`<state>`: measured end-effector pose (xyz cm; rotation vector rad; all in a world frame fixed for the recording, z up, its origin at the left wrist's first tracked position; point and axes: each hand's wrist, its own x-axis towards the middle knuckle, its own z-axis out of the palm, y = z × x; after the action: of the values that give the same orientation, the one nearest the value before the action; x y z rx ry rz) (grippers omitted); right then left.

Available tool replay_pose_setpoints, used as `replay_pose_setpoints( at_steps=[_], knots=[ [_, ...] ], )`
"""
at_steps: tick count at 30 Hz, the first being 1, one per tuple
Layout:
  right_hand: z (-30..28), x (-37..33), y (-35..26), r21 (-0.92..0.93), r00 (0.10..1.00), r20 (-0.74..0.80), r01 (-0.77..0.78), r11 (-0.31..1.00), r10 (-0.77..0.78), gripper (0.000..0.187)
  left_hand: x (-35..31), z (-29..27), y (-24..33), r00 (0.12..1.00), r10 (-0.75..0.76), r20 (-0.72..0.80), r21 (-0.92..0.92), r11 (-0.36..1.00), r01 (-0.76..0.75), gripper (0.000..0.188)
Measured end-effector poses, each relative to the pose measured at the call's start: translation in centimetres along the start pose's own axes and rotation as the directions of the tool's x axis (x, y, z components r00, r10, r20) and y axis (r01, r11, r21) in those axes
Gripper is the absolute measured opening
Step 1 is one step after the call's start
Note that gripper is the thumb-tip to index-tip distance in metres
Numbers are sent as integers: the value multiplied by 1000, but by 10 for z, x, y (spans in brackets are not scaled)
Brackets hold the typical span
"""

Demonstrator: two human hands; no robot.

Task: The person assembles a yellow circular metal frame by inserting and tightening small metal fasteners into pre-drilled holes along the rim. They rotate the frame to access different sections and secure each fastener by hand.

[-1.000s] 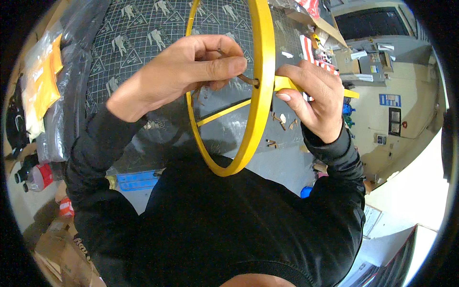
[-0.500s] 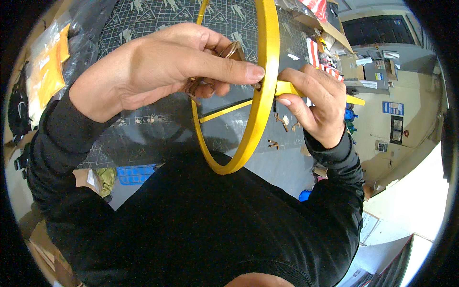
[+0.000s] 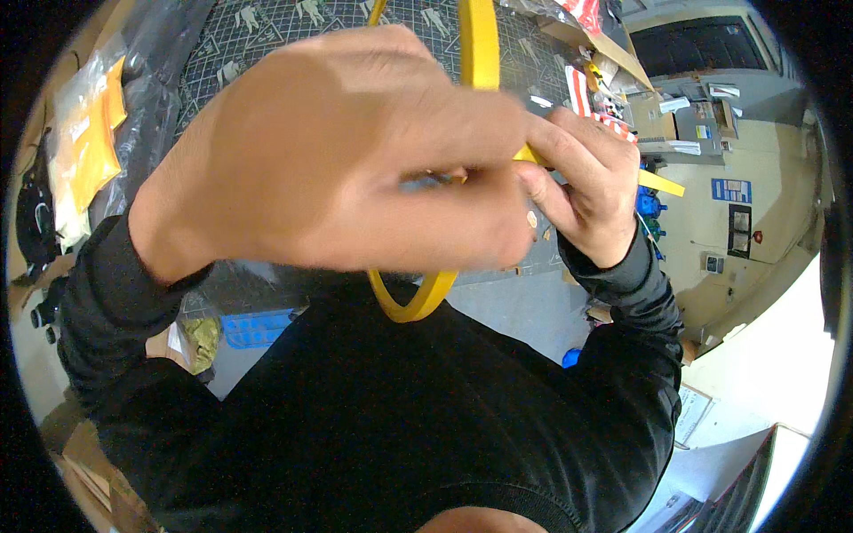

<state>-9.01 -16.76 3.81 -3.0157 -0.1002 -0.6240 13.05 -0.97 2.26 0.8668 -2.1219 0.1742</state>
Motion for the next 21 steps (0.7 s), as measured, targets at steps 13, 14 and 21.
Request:
replay_pose_setpoints(
  at_steps=[13, 14, 21],
  knots=[
    [1, -1, -8, 44, 1000, 21, 1, 999, -2, 32, -10, 9, -1, 958, 288, 1, 214, 935, -282, 26],
    [3, -1, -6, 27, 1000, -2, -13, 1000, 13, 31, -10, 8, -2, 950, 311, 28, 237, 921, -308, 27],
    [1, -7, -7, -24, 995, -42, -90, 996, 89, 27, -12, 2, 14, 975, -215, 63, 60, 976, 211, 17]
  ],
)
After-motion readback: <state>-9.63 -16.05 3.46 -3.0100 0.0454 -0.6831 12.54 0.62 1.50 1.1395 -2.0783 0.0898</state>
